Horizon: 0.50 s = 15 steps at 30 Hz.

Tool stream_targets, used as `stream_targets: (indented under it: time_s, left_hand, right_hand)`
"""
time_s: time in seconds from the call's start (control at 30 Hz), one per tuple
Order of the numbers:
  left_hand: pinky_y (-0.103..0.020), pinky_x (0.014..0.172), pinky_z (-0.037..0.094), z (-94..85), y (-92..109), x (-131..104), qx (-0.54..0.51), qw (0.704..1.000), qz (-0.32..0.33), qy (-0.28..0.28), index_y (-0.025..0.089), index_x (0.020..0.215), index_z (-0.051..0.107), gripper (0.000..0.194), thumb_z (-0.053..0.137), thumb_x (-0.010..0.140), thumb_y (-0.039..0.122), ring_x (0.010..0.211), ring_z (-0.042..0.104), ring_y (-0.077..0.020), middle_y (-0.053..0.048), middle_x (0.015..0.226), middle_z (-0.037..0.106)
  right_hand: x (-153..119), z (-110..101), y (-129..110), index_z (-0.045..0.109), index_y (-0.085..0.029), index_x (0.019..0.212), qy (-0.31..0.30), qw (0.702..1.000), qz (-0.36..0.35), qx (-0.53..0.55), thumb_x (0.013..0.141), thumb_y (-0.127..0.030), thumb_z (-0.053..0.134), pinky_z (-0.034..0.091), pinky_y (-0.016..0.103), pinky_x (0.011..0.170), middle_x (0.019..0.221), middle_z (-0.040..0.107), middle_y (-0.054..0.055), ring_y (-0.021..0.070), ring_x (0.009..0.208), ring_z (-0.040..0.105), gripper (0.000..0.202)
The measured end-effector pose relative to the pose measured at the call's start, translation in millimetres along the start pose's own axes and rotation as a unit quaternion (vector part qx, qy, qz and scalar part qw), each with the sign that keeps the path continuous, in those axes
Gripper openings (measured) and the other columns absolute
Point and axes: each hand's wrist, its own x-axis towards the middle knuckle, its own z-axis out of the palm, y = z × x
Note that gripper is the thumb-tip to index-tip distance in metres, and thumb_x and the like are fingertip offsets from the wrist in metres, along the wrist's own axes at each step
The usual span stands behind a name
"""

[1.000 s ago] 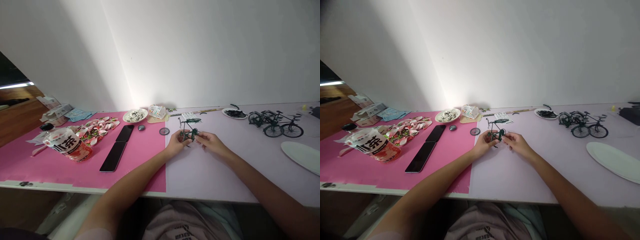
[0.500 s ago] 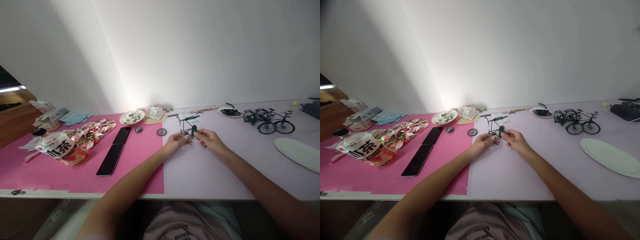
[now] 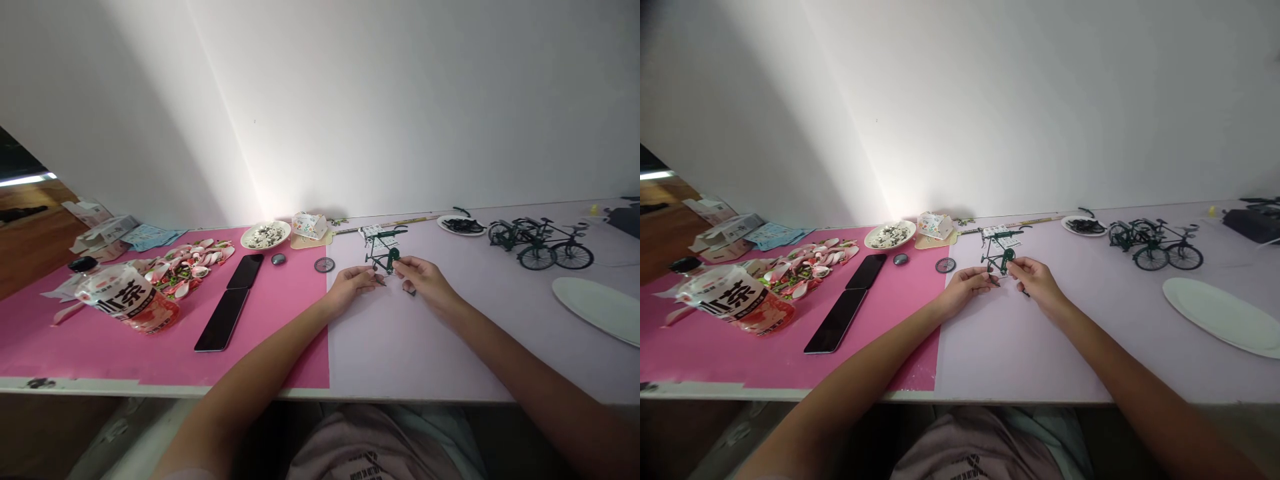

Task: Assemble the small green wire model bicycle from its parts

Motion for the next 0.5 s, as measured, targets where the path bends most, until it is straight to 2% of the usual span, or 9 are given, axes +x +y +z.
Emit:
stream_targets:
  time_s: [0.17,0.27,0.37,0.43,0.5]
  left_hand:
    - [-0.038,0.099,0.052,2.6,2.7,-1.7,0.004,1.0,0.012,0.004,0.013,0.105,0.074,0.051,0.084,0.078,0.055,0.105,0.074,-0.0221,-0.015,0.116,0.077]
    - [-0.042,0.102,0.052,2.7,-0.3,-1.1,-0.016,0.999,0.034,0.003,0.013,0.109,0.074,0.052,0.088,0.075,0.051,0.107,0.074,-0.0242,-0.016,0.122,0.075]
    - [-0.045,0.106,0.051,1.1,-5.1,1.2,-0.028,0.998,0.049,0.008,0.013,0.117,0.073,0.057,0.091,0.073,0.045,0.104,0.075,-0.0236,-0.014,0.117,0.077]
    - [-0.045,0.108,0.05,-1.1,-6.9,3.4,-0.026,0.998,0.056,0.012,0.013,0.116,0.074,0.057,0.092,0.071,0.044,0.104,0.075,-0.0239,-0.014,0.114,0.078]
    - [-0.046,0.109,0.05,-4.4,-6.1,5.7,-0.03,0.998,0.059,0.019,0.012,0.114,0.075,0.056,0.092,0.071,0.044,0.104,0.075,-0.0246,-0.014,0.115,0.078]
  right_hand:
    - [-3.1,1.7,-4.0,0.07,-0.022,0.084,-0.018,1.0,-0.009,-0.015,0.071,-0.07,0.081,0.042,0.026,0.051,0.083,0.064,0.002,0.0111,0.06,0.048,0.05]
    - [-7.2,4.0,-8.8,0.073,-0.022,0.087,-0.051,0.998,-0.009,-0.044,0.07,-0.074,0.08,0.044,0.027,0.052,0.085,0.068,0.004,0.0116,0.06,0.049,0.055]
    - [-8.6,6.5,-9.5,0.076,-0.021,0.088,-0.072,0.996,-0.014,-0.058,0.069,-0.072,0.081,0.046,0.027,0.055,0.089,0.071,0.006,0.014,0.065,0.054,0.055]
    - [-5.6,6.0,-6.5,0.076,-0.021,0.087,-0.048,0.997,-0.017,-0.049,0.071,-0.069,0.081,0.048,0.027,0.057,0.087,0.071,0.005,0.0157,0.07,0.058,0.051]
    - [1.0,1.6,-2.4,0.075,-0.021,0.087,0.019,0.999,-0.026,-0.02,0.075,-0.065,0.078,0.049,0.027,0.061,0.082,0.069,0.003,0.0159,0.073,0.06,0.045]
